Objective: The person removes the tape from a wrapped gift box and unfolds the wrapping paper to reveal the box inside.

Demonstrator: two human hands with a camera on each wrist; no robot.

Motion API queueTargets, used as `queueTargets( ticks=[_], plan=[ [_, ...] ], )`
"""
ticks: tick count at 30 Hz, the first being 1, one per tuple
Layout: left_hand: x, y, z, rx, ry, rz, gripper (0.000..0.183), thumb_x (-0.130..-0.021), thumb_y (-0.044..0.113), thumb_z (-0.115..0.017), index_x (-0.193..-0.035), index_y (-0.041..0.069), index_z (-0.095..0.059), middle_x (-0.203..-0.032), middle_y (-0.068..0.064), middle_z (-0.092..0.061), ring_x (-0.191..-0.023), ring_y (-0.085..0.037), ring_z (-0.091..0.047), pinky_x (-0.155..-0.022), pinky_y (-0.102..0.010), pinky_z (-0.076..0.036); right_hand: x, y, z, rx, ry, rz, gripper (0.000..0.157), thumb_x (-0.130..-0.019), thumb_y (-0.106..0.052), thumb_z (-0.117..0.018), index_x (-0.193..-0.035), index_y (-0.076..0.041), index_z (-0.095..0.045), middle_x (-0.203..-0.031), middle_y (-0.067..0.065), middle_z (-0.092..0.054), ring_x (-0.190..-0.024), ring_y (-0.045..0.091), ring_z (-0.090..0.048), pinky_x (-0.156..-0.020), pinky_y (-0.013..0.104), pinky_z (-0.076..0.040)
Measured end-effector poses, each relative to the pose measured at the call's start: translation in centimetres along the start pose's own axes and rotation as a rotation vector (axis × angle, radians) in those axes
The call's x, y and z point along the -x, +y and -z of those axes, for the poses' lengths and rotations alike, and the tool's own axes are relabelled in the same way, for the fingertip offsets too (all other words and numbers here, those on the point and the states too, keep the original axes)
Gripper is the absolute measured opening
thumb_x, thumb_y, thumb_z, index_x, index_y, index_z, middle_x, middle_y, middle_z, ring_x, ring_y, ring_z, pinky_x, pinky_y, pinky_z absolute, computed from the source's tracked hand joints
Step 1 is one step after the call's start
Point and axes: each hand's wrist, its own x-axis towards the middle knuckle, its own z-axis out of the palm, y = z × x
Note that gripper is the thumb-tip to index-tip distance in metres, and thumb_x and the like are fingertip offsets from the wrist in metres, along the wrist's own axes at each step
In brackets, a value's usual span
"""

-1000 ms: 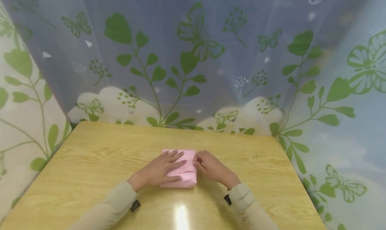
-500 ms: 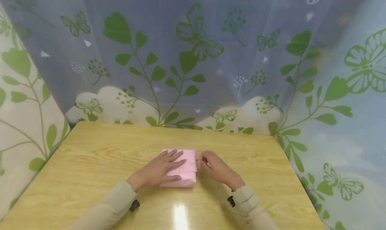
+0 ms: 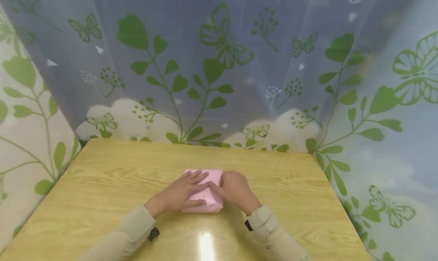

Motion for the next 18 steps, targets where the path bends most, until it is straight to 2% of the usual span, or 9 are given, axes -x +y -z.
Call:
queueTargets(
  ticks=[6,15,18],
  plan=[
    [0.05,0.13,0.00,0.003,-0.002,-0.001,0.065,-0.102,0.059,-0.048,-0.155,0.022,-0.045,-0.167,-0.008,-0.026,-0.155,-0.033,-0.023,-0.127,-0.054,-0.017,0.13,0.01,0.02,-0.022,-0.017,-0.009,0.045,-0.092,-0.029,-0.068,-0.055,-0.019,-0.046,-0.049,-0.010,-0.036,-0.044,0.005,-0.033,-0.041,0.020,-0.025],
    [0.10,0.02,0.09,-0.002,0.000,0.000,0.066,-0.102,0.059,-0.047,-0.156,0.022,-0.043,-0.167,-0.008,-0.026,-0.155,-0.034,-0.023,-0.126,-0.055,-0.017,0.17,0.12,0.43,-0.034,-0.043,-0.014,0.042,-0.086,-0.016,-0.065,-0.053,-0.020,-0.038,-0.048,-0.010,-0.031,-0.043,0.005,-0.028,-0.041,0.020,-0.022],
    [0.01,0.06,0.10,0.004,-0.001,0.002,0.066,-0.102,0.059,-0.047,-0.156,0.022,-0.043,-0.167,-0.008,-0.025,-0.155,-0.034,-0.023,-0.127,-0.055,-0.017,0.29,0.41,0.71,-0.057,-0.048,-0.015,0.038,-0.085,-0.015,-0.065,-0.054,-0.020,-0.044,-0.050,-0.011,-0.036,-0.045,0.005,-0.032,-0.042,0.020,-0.026]
  ],
)
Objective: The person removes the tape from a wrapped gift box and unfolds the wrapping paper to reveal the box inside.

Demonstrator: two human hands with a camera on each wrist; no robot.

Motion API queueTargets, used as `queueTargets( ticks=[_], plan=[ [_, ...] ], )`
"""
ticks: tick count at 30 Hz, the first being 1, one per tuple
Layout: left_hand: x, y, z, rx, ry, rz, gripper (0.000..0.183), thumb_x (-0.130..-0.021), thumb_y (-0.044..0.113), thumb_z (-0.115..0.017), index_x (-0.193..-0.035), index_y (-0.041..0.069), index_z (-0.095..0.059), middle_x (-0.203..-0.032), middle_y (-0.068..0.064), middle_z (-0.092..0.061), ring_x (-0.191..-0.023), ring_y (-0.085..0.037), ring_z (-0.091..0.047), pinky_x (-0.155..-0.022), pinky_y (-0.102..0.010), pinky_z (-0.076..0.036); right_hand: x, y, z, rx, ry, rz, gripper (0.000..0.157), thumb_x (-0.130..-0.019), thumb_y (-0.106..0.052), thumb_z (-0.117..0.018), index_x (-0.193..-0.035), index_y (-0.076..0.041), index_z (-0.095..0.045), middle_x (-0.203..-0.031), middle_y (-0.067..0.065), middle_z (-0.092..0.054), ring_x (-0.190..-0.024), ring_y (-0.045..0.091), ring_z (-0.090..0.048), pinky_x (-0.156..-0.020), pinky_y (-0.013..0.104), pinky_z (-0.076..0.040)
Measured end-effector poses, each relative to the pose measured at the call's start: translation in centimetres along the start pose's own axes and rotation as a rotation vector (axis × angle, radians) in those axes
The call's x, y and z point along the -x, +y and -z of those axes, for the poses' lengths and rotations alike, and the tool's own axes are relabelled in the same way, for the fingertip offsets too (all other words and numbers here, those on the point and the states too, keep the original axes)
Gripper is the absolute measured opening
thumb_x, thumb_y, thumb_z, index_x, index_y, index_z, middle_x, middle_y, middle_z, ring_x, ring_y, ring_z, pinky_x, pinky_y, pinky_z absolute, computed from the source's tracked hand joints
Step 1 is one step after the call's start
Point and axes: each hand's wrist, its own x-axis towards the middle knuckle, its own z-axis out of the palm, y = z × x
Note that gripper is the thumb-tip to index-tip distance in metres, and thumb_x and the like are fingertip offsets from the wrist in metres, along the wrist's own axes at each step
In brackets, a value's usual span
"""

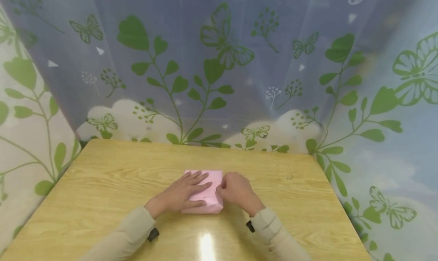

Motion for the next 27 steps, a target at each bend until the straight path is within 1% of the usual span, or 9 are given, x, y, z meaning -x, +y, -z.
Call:
queueTargets(
  ticks=[3,5,10,13,17,21,23,27],
  plan=[
    [0.0,0.0,0.1,0.001,-0.004,0.009,0.066,-0.102,0.060,-0.047,-0.156,0.023,-0.043,-0.168,-0.007,-0.024,-0.155,-0.033,-0.022,-0.127,-0.054,-0.015,0.0,0.3,0.2,-0.049,0.001,0.028,0.031,-0.086,-0.014,-0.065,-0.058,-0.018,-0.054,-0.053,-0.009,-0.045,-0.047,0.005,-0.039,-0.044,0.022,-0.032],
    [0.0,-0.1,0.0,0.006,-0.009,0.015,0.066,-0.102,0.060,-0.047,-0.156,0.023,-0.042,-0.168,-0.006,-0.024,-0.156,-0.032,-0.020,-0.127,-0.053,-0.014,0.1,0.8,0.3,-0.093,-0.014,0.058,0.028,-0.089,-0.015,-0.064,-0.062,-0.017,-0.058,-0.055,-0.009,-0.048,-0.049,0.005,-0.041,-0.046,0.022,-0.036],
    [0.0,-0.1,-0.1,0.022,-0.009,0.014,0.066,-0.101,0.060,-0.048,-0.156,0.024,-0.042,-0.168,-0.005,-0.024,-0.156,-0.031,-0.020,-0.128,-0.052,-0.014,0.2,2.3,0.5,-0.211,-0.100,0.149,0.025,-0.100,-0.014,-0.059,-0.076,-0.011,-0.064,-0.061,-0.008,-0.049,-0.053,0.003,-0.041,-0.050,0.020,-0.038],
    [0.0,-0.1,-0.2,0.029,0.000,0.011,0.066,-0.101,0.061,-0.047,-0.156,0.023,-0.043,-0.168,-0.006,-0.024,-0.156,-0.031,-0.020,-0.128,-0.052,-0.013,0.3,3.2,0.8,-0.259,-0.137,0.180,0.023,-0.103,-0.014,-0.058,-0.083,-0.005,-0.067,-0.065,-0.007,-0.051,-0.057,0.003,-0.042,-0.054,0.021,-0.040],
    [-0.1,-0.2,-0.2,0.029,0.009,0.003,0.067,-0.101,0.061,-0.047,-0.156,0.022,-0.042,-0.168,-0.007,-0.024,-0.155,-0.032,-0.020,-0.127,-0.053,-0.013,0.6,4.2,1.1,-0.295,-0.156,0.200,0.023,-0.104,-0.011,-0.057,-0.084,-0.001,-0.066,-0.068,-0.007,-0.051,-0.059,0.004,-0.042,-0.057,0.022,-0.040],
    [0.0,-0.2,-0.1,0.039,0.025,-0.005,0.066,-0.101,0.058,-0.050,-0.155,0.021,-0.045,-0.167,-0.009,-0.026,-0.155,-0.035,-0.023,-0.127,-0.055,-0.015,0.8,4.9,1.3,-0.302,-0.148,0.213,0.024,-0.103,-0.010,-0.057,-0.083,0.000,-0.064,-0.068,-0.009,-0.049,-0.059,0.003,-0.041,-0.057,0.021,-0.040],
    [0.0,-0.3,-0.1,0.048,0.024,-0.002,0.066,-0.101,0.058,-0.050,-0.155,0.021,-0.045,-0.167,-0.009,-0.026,-0.155,-0.035,-0.022,-0.127,-0.055,-0.014,0.9,5.2,1.3,-0.308,-0.143,0.204,0.023,-0.103,-0.010,-0.058,-0.083,0.000,-0.064,-0.068,-0.009,-0.048,-0.060,0.002,-0.041,-0.057,0.021,-0.039],
    [0.1,-0.3,-0.3,0.056,0.026,-0.007,0.066,-0.101,0.058,-0.050,-0.154,0.021,-0.045,-0.167,-0.009,-0.026,-0.154,-0.037,-0.023,-0.126,-0.056,-0.015,1.2,6.0,1.3,-0.323,-0.150,0.179,0.023,-0.103,-0.011,-0.058,-0.084,-0.001,-0.065,-0.069,-0.002,-0.052,-0.061,0.003,-0.040,-0.059,0.021,-0.039]
  ],
)
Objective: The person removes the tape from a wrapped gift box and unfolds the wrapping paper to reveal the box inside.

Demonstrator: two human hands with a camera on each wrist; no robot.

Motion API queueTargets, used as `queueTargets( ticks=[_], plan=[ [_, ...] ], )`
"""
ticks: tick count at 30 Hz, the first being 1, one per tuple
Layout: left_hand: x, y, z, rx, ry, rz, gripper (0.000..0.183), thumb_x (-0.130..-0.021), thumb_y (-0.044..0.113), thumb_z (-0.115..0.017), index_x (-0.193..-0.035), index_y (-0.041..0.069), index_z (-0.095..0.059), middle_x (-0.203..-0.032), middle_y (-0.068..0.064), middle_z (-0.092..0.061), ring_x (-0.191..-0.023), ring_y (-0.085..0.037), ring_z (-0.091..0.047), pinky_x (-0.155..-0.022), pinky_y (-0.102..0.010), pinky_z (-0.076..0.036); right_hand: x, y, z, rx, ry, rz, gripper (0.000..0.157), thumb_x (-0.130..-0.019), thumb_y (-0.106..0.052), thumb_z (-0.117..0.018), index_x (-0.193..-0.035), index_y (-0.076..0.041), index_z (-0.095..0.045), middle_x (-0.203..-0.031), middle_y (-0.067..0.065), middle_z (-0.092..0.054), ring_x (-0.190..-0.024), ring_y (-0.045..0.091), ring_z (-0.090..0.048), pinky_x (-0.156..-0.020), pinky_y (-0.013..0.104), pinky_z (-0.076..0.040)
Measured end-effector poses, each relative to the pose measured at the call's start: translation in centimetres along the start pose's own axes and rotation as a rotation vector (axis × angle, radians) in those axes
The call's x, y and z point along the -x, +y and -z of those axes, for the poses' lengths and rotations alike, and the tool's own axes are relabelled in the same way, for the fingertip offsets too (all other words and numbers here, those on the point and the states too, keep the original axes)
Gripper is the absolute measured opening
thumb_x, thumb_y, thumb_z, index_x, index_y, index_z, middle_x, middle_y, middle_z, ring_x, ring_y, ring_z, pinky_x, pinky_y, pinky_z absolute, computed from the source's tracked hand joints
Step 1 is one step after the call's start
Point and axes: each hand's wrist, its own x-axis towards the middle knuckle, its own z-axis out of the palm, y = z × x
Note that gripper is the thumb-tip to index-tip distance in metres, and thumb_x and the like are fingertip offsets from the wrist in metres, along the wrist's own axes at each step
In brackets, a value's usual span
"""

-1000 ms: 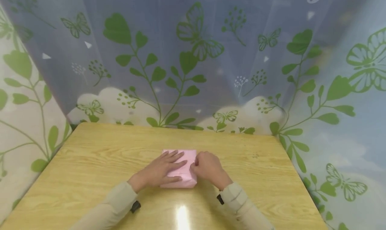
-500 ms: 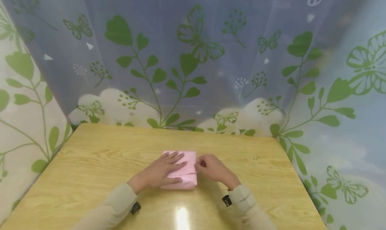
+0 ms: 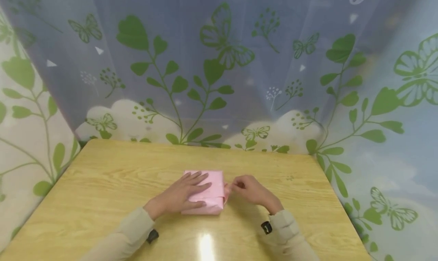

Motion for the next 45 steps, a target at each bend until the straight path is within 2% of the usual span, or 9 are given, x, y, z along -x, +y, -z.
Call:
queueTargets(
  ticks=[4,9,16,22,28,32,35,41,45],
  plan=[
    [0.0,0.0,-0.1,-0.002,0.006,-0.004,0.065,-0.101,0.059,-0.050,-0.154,0.021,-0.046,-0.167,-0.008,-0.026,-0.154,-0.036,-0.023,-0.127,-0.055,-0.015,0.5,0.6,0.4,-0.025,-0.009,-0.011,0.024,-0.105,-0.016,-0.057,-0.088,-0.002,-0.067,-0.073,0.006,-0.058,-0.063,0.004,-0.041,-0.060,0.023,-0.039],
    [0.1,0.1,-0.1,0.008,0.003,-0.002,0.065,-0.101,0.059,-0.050,-0.155,0.021,-0.045,-0.167,-0.008,-0.025,-0.155,-0.034,-0.022,-0.127,-0.054,-0.014,1.3,1.4,0.9,-0.048,-0.012,-0.041,0.028,-0.105,-0.024,-0.058,-0.090,-0.003,-0.068,-0.075,0.007,-0.059,-0.063,0.004,-0.040,-0.060,0.024,-0.038],
    [0.2,0.2,0.0,0.017,-0.009,0.005,0.066,-0.101,0.059,-0.050,-0.155,0.022,-0.044,-0.168,-0.007,-0.024,-0.156,-0.033,-0.020,-0.127,-0.054,-0.013,2.5,2.6,1.4,-0.058,-0.018,-0.055,0.028,-0.106,-0.024,-0.057,-0.096,-0.002,-0.070,-0.079,0.011,-0.062,-0.065,0.005,-0.044,-0.061,0.025,-0.041],
    [0.2,0.1,-0.1,0.020,-0.011,0.008,0.066,-0.101,0.059,-0.049,-0.156,0.022,-0.043,-0.168,-0.007,-0.023,-0.156,-0.033,-0.019,-0.128,-0.053,-0.012,2.8,2.2,1.3,-0.060,0.008,-0.058,0.027,-0.106,-0.023,-0.057,-0.100,-0.002,-0.071,-0.085,0.014,-0.065,-0.068,0.005,-0.048,-0.064,0.024,-0.045],
    [0.4,0.1,0.0,0.024,0.008,-0.016,0.068,-0.098,0.056,-0.053,-0.155,0.019,-0.045,-0.167,-0.008,-0.026,-0.155,-0.034,-0.021,-0.127,-0.055,-0.014,2.3,-0.1,0.4,-0.067,0.006,-0.013,0.018,-0.104,-0.016,-0.058,-0.097,-0.004,-0.070,-0.078,0.006,-0.062,-0.067,0.005,-0.048,-0.062,0.023,-0.045],
    [0.5,0.1,0.0,0.028,0.004,-0.022,0.072,-0.095,0.058,-0.055,-0.156,0.020,-0.044,-0.168,-0.008,-0.025,-0.156,-0.033,-0.020,-0.127,-0.055,-0.013,1.9,-2.1,-0.3,-0.047,0.014,0.032,0.016,-0.104,-0.016,-0.059,-0.097,-0.008,-0.071,-0.078,-0.004,-0.063,-0.070,0.006,-0.055,-0.066,0.024,-0.051],
    [0.5,0.0,0.0,0.025,0.001,-0.026,0.073,-0.095,0.058,-0.055,-0.156,0.019,-0.043,-0.168,-0.008,-0.024,-0.156,-0.034,-0.020,-0.127,-0.055,-0.013,1.5,-3.7,-1.0,-0.028,0.023,0.053,0.014,-0.104,-0.017,-0.060,-0.097,-0.011,-0.071,-0.080,-0.003,-0.067,-0.072,0.006,-0.059,-0.069,0.025,-0.055],
    [0.6,0.2,0.2,-0.006,0.000,-0.028,0.075,-0.095,0.058,-0.055,-0.157,0.018,-0.041,-0.168,-0.009,-0.023,-0.156,-0.035,-0.020,-0.127,-0.056,-0.015,0.8,-6.8,-3.0,0.147,0.051,0.074,0.007,-0.100,-0.021,-0.066,-0.093,-0.019,-0.069,-0.078,-0.012,-0.061,-0.070,0.000,-0.053,-0.064,0.021,-0.051],
    [0.7,0.4,0.2,-0.020,0.004,-0.012,0.076,-0.094,0.058,-0.055,-0.158,0.018,-0.040,-0.168,-0.010,-0.024,-0.155,-0.035,-0.021,-0.127,-0.055,-0.016,0.4,-7.9,-4.2,0.243,0.059,0.065,0.008,-0.094,-0.026,-0.073,-0.088,-0.023,-0.068,-0.075,-0.017,-0.058,-0.068,-0.002,-0.052,-0.062,0.019,-0.049]
  ],
)
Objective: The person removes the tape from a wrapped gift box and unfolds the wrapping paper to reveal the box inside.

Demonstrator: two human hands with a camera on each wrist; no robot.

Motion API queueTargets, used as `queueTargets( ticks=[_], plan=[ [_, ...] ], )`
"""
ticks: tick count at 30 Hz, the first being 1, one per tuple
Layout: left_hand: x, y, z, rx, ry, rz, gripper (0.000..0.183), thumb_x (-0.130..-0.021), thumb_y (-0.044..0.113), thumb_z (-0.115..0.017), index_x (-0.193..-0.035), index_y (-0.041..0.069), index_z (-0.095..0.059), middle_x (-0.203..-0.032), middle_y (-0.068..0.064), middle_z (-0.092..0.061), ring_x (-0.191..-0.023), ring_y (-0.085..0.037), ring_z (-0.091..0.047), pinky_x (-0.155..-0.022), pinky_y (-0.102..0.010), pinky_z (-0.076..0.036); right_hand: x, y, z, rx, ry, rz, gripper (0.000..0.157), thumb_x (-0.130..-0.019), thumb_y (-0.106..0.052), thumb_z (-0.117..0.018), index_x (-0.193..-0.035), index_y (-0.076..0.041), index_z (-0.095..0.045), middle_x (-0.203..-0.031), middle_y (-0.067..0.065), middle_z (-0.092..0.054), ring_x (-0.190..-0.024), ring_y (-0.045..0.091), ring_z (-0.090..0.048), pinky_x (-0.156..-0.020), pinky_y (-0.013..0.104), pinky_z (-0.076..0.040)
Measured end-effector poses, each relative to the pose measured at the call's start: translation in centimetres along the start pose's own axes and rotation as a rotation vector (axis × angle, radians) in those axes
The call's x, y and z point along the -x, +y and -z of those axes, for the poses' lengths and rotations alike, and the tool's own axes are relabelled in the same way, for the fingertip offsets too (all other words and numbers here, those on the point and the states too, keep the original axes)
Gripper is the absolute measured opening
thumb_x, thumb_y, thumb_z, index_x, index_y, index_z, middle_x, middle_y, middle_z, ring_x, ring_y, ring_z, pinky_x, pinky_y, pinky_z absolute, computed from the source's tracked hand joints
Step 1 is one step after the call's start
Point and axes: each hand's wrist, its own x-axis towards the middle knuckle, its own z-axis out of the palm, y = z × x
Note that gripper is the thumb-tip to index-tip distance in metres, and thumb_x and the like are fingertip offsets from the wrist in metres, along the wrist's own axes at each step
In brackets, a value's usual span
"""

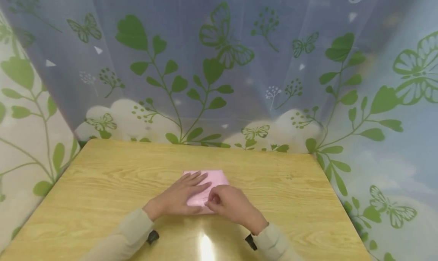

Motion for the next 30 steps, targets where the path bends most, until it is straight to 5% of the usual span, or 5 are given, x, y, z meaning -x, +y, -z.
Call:
queueTargets(
  ticks=[11,21,30],
  plan=[
    [0.4,0.8,0.6,-0.055,0.006,0.040,0.071,-0.095,0.056,-0.055,-0.154,0.018,-0.047,-0.163,-0.012,-0.035,-0.152,-0.036,-0.030,-0.124,-0.057,-0.025,-0.2,-0.3,-1.6,0.083,0.038,-0.072,0.017,-0.084,-0.025,-0.083,-0.087,-0.019,-0.068,-0.077,-0.012,-0.060,-0.069,0.000,-0.052,-0.061,0.020,-0.047],
    [1.4,0.1,1.4,-0.126,0.069,0.021,0.053,-0.092,0.047,-0.062,-0.131,0.012,-0.069,-0.144,-0.010,-0.061,-0.139,-0.029,-0.052,-0.123,-0.051,-0.029,0.7,0.7,-1.4,0.066,0.106,-0.068,0.013,-0.084,-0.012,-0.082,-0.091,-0.014,-0.071,-0.088,-0.006,-0.069,-0.081,0.008,-0.064,-0.073,0.026,-0.057],
    [3.6,1.1,1.8,-0.154,0.164,-0.049,0.038,-0.091,0.039,-0.064,-0.113,0.010,-0.074,-0.125,-0.017,-0.071,-0.119,-0.035,-0.067,-0.100,-0.047,-0.056,0.8,2.3,-2.0,0.021,0.197,0.010,0.015,-0.089,-0.001,-0.075,-0.104,-0.006,-0.074,-0.101,0.004,-0.071,-0.096,0.020,-0.069,-0.084,0.035,-0.061]
  ],
)
